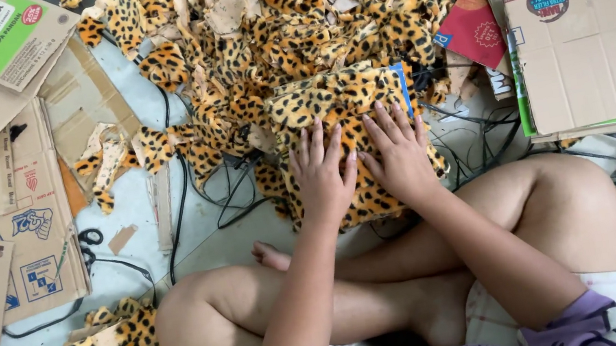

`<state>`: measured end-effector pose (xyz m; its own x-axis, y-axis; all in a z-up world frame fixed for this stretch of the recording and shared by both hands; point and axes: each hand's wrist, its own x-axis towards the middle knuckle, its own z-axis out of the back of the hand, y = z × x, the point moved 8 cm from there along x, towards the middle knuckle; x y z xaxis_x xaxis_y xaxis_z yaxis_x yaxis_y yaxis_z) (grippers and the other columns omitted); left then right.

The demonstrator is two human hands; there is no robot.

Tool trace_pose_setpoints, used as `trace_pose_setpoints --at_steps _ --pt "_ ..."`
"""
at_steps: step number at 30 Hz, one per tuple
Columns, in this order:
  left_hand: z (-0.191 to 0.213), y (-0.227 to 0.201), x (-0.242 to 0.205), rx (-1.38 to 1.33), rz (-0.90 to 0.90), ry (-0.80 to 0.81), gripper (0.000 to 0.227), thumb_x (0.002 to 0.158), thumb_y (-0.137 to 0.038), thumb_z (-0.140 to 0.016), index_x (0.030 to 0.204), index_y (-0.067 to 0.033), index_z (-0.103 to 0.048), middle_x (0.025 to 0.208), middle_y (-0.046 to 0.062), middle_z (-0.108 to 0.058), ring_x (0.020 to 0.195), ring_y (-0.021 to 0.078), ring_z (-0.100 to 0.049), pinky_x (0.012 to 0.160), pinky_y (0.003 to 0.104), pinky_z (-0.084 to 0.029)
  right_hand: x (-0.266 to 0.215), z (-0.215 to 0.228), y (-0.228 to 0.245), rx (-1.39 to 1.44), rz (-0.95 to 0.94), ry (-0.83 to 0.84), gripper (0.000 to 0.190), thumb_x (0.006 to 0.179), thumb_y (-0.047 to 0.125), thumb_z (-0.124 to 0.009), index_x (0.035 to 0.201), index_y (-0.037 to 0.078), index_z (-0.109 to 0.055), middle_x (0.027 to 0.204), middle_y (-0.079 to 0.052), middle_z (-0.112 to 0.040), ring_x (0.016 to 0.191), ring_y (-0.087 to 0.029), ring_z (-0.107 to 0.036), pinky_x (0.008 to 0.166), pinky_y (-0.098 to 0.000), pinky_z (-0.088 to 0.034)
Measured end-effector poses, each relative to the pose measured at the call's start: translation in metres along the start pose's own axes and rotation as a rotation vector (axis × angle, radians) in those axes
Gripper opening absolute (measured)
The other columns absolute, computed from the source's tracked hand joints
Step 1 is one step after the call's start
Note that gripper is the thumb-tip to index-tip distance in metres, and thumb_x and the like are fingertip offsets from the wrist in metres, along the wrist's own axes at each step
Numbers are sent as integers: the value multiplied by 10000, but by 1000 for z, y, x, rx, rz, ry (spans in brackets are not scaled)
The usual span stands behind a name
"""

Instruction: Wrapping a cardboard box with leopard-print fabric scraps

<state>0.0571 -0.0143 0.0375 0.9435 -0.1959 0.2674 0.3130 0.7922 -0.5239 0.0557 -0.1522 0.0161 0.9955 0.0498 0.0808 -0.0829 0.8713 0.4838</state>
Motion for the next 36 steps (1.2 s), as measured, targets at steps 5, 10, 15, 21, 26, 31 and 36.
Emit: trace_pose_setpoints --at_steps 5,10,15,21,26,31,36 --pt "11 6 4 -60 18 -65 469 1042 -323 -505 1470 -132 -518 1583 182 -368 1440 438 -338 1132 663 -231 2 12 0 68 41 -70 535 1047 347 -563 1533 139 -479 1651 -136 -313 1525 -376 -211 1216 -578 -58" --pt "4 18 5 -84 60 -21 500 1037 -341 -500 1487 -122 -490 1577 190 -372 1430 448 -350 1129 678 -232 16 6 -12 70 55 -85 541 1073 374 -503 1570 173 -424 1660 -100 -298 1529 -340 -217 1220 -568 -43" --pt "-1 10 3 -63 57 21 548 1034 -337 -506 1525 -109 -425 1594 213 -328 1430 456 -346 1136 677 -225 18 -1 -16 58 -2 21 670 1045 504 -488 1615 193 -321 1662 -105 -291 1526 -319 -243 1224 -566 8" --pt "-8 12 3 -57 45 22 559 1035 -337 -503 1534 -104 -412 1598 218 -316 1434 460 -335 1132 682 -222 19 9 -12 74 -50 63 776 1005 551 -532 1638 214 -235 1668 -145 -244 1500 -377 -282 1214 -605 16" --pt "-6 10 3 -75 52 43 556 1040 -336 -493 1536 -100 -409 1602 224 -304 1438 466 -319 1134 684 -205 18 9 -14 51 -58 62 834 984 573 -549 1650 222 -190 1677 -149 -211 1500 -374 -285 1215 -593 32" --pt "-8 10 3 -62 47 40 553 1040 -349 -494 1530 -103 -419 1603 219 -304 1444 465 -315 1135 676 -216 17 14 -14 65 -84 49 841 976 579 -562 1647 215 -209 1660 -179 -239 1480 -405 -314 1215 -584 31" --pt "-4 5 3 -40 23 30 551 1030 -337 -515 1521 -101 -434 1603 223 -306 1446 472 -310 1131 676 -233 15 14 -16 59 -75 49 833 980 575 -554 1647 209 -215 1665 -189 -221 1495 -416 -277 1215 -590 26"
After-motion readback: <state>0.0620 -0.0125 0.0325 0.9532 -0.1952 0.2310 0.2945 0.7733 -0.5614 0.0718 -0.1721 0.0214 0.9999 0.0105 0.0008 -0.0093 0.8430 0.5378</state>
